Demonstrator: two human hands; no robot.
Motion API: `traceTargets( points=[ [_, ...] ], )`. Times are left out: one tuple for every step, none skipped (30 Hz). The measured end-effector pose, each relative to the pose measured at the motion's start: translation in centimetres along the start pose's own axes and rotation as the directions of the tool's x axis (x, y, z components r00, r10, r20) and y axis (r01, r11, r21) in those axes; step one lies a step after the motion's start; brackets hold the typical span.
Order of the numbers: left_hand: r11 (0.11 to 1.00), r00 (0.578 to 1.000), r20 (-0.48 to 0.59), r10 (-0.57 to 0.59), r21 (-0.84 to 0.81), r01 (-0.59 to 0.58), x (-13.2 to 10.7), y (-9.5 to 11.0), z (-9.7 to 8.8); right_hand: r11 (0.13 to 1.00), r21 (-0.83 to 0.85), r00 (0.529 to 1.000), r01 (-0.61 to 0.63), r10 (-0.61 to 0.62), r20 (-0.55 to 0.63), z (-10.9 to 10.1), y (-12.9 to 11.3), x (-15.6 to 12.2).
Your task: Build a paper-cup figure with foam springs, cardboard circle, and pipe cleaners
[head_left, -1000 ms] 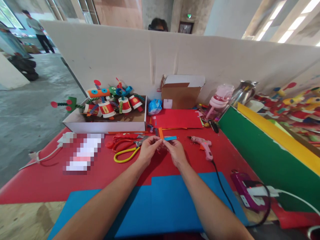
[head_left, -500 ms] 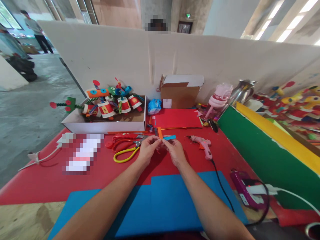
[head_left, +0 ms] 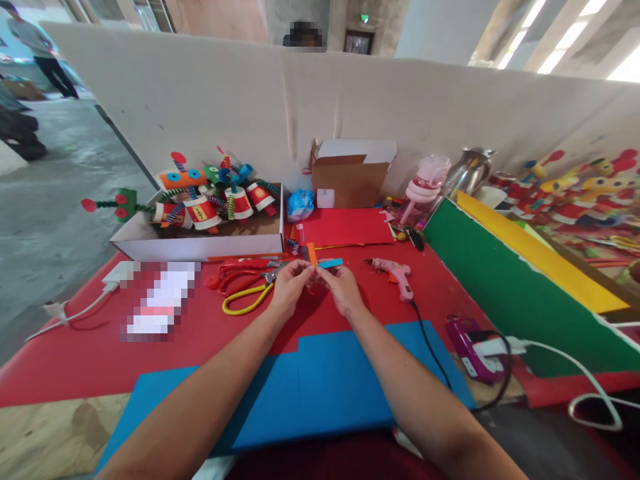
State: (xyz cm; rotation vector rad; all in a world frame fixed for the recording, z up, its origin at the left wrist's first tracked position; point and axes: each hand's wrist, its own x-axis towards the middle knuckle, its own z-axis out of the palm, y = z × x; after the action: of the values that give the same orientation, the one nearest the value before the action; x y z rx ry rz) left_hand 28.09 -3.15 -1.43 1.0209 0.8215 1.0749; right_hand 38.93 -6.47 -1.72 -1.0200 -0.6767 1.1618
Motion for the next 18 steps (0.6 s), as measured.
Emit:
traceTargets(
  points=[
    [1.000, 1.000, 0.001, 0.007, 0.006, -0.007, -0.01, 0.00, -0.02, 1.000, -0.001, 1.000, 0.005, -0.005, -0.002, 0.02, 0.00, 0.00],
    [1.000, 1.000, 0.004, 0.012, 0.011, -0.012, -0.03, -0.01, -0.03, 1.000, -0.004, 1.000, 0.008, -0.008, -0.001, 0.03, 0.01, 0.01],
    [1.000, 1.000, 0.006, 0.016, 0.015, -0.016, -0.04, -0.02, -0.05, 1.000, -0.008, 1.000, 0.012, -0.012, 0.002, 0.03, 0.03, 0.03],
    [1.000, 1.000, 0.008, 0.020, 0.018, -0.020, -0.05, -0.04, -0.05, 1.000, -0.012, 1.000, 0.016, -0.016, 0.007, 0.03, 0.06, 0.06],
    [0.999, 1.000, 0.010, 0.024, 0.022, -0.024, -0.06, -0.08, -0.05, 1.000, -0.017, 1.000, 0.022, -0.021, 0.011, 0.01, 0.12, 0.11],
    [0.999, 0.999, 0.008, 0.031, 0.027, -0.031, -0.05, -0.12, -0.05, 0.999, -0.018, 1.000, 0.028, -0.028, 0.011, -0.01, 0.19, 0.16],
    [0.999, 0.999, 0.004, 0.041, 0.033, -0.041, -0.02, -0.16, -0.05, 0.999, -0.016, 0.999, 0.037, -0.036, 0.009, -0.03, 0.27, 0.21],
    [0.998, 0.999, -0.002, 0.052, 0.040, -0.052, 0.01, -0.21, -0.05, 0.999, -0.013, 0.999, 0.045, -0.045, 0.008, -0.05, 0.37, 0.28],
    [0.997, 0.998, -0.009, 0.064, 0.048, -0.064, 0.05, -0.25, -0.06, 0.998, -0.015, 0.999, 0.053, -0.053, 0.009, -0.08, 0.48, 0.34],
    [0.996, 0.997, -0.014, 0.073, 0.055, -0.072, 0.09, -0.28, -0.07, 0.998, -0.019, 0.998, 0.060, -0.060, 0.013, -0.11, 0.59, 0.40],
    [0.995, 0.997, -0.017, 0.079, 0.061, -0.078, 0.13, -0.30, -0.08, 0.997, -0.026, 0.998, 0.068, -0.068, 0.017, -0.14, 0.70, 0.46],
    [0.994, 0.996, -0.019, 0.084, 0.067, -0.083, 0.16, -0.31, -0.10, 0.997, -0.034, 0.997, 0.076, -0.075, 0.020, -0.17, 0.79, 0.51],
    [0.994, 0.996, -0.021, 0.088, 0.073, -0.086, 0.18, -0.31, -0.10, 0.996, -0.041, 0.996, 0.082, -0.082, 0.023, -0.20, 0.87, 0.55],
    [0.993, 0.995, -0.026, 0.093, 0.079, -0.091, 0.19, -0.30, -0.11, 0.995, -0.046, 0.996, 0.086, -0.084, 0.027, -0.22, 0.91, 0.58],
    [0.992, 0.995, -0.032, 0.099, 0.085, -0.096, 0.18, -0.28, -0.10, 0.995, -0.047, 0.996, 0.088, -0.086, 0.033, -0.22, 0.93, 0.59],
    [0.991, 0.994, -0.039, 0.104, 0.089, -0.101, 0.17, -0.26, -0.08, 0.995, -0.045, 0.995, 0.089, -0.087, 0.040, -0.22, 0.91, 0.59],
    [0.991, 0.993, -0.046, 0.108, 0.090, -0.103, 0.15, -0.24, -0.06, 0.995, -0.043, 0.995, 0.089, -0.087, 0.047, -0.21, 0.88, 0.58],
    [0.991, 0.993, -0.051, 0.107, 0.088, -0.102, 0.12, -0.21, -0.04, 0.995, -0.041, 0.995, 0.089, -0.087, 0.052, -0.19, 0.83, 0.55]
  ],
)
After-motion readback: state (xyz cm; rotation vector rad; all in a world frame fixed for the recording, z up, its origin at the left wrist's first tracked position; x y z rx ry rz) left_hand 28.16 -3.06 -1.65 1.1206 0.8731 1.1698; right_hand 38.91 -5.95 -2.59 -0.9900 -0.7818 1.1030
